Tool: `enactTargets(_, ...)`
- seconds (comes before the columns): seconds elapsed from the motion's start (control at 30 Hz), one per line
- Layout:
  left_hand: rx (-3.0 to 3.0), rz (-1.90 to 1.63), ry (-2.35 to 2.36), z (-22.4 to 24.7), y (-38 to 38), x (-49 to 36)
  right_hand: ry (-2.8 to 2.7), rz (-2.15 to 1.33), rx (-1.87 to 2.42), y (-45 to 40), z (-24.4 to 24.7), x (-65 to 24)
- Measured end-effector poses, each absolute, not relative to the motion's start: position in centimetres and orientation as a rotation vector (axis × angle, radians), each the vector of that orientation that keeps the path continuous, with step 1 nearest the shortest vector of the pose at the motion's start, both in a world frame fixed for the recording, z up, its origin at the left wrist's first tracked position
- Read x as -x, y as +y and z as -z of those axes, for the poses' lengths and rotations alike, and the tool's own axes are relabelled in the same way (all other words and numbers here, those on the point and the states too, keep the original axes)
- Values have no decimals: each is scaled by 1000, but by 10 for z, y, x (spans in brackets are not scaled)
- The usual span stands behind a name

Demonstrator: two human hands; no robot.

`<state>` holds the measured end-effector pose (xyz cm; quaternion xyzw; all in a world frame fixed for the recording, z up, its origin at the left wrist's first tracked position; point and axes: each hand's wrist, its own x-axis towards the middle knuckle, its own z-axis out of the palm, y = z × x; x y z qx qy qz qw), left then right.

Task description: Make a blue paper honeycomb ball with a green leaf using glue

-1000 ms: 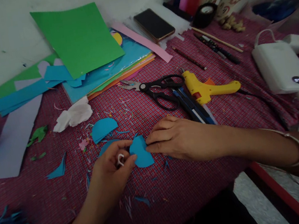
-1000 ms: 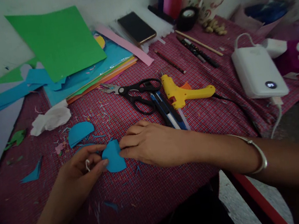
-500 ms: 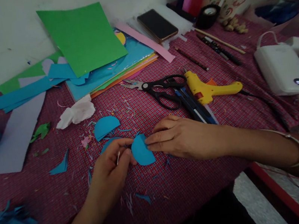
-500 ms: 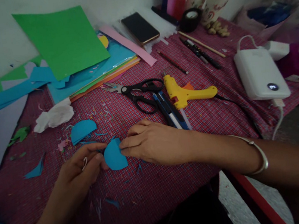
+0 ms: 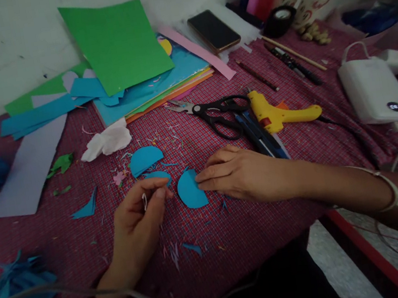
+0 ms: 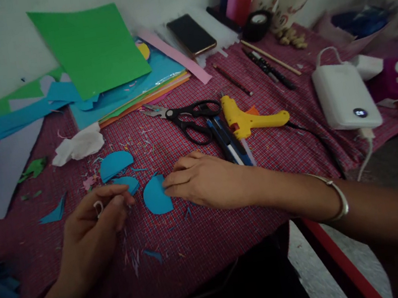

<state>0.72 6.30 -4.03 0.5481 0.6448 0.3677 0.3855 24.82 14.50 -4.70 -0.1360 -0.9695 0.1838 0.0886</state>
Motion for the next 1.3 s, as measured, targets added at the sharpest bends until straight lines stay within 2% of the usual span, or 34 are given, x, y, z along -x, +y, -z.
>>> enactTargets(0.1, -1787, -835, 1664, 43, 59, -3, -2892, -534, 414, 144, 45, -247)
enactTargets(0.23, -2592, -544, 1390, 51, 51, -2, -2909, -510, 423, 144, 43, -245)
enactTargets(0.33, -2828, -359, 1247, 53, 46, -7, -2941, -471, 435, 143, 42, -242)
enactTargets(0.53, -2758, -204, 1224, 48, 48, -14, -2953, -393, 431, 144, 39, -238)
enactTargets(0.8, -2740, -309, 1323, 57, 47, -9, -2935, -342, 479, 142, 36, -237)
enactTargets(0.9, -2811, -428, 1392, 66, 48, -5, -2772, -240, 686, 146, 29, -259)
enactTargets(1.1, -2789, -461, 1453, 66, 51, -1, -2496, -37, 1488, 167, 33, -344)
enactTargets(1.3, -2717, -436, 1517, 62, 60, -10, -2656, -149, 1491, 188, 43, -370)
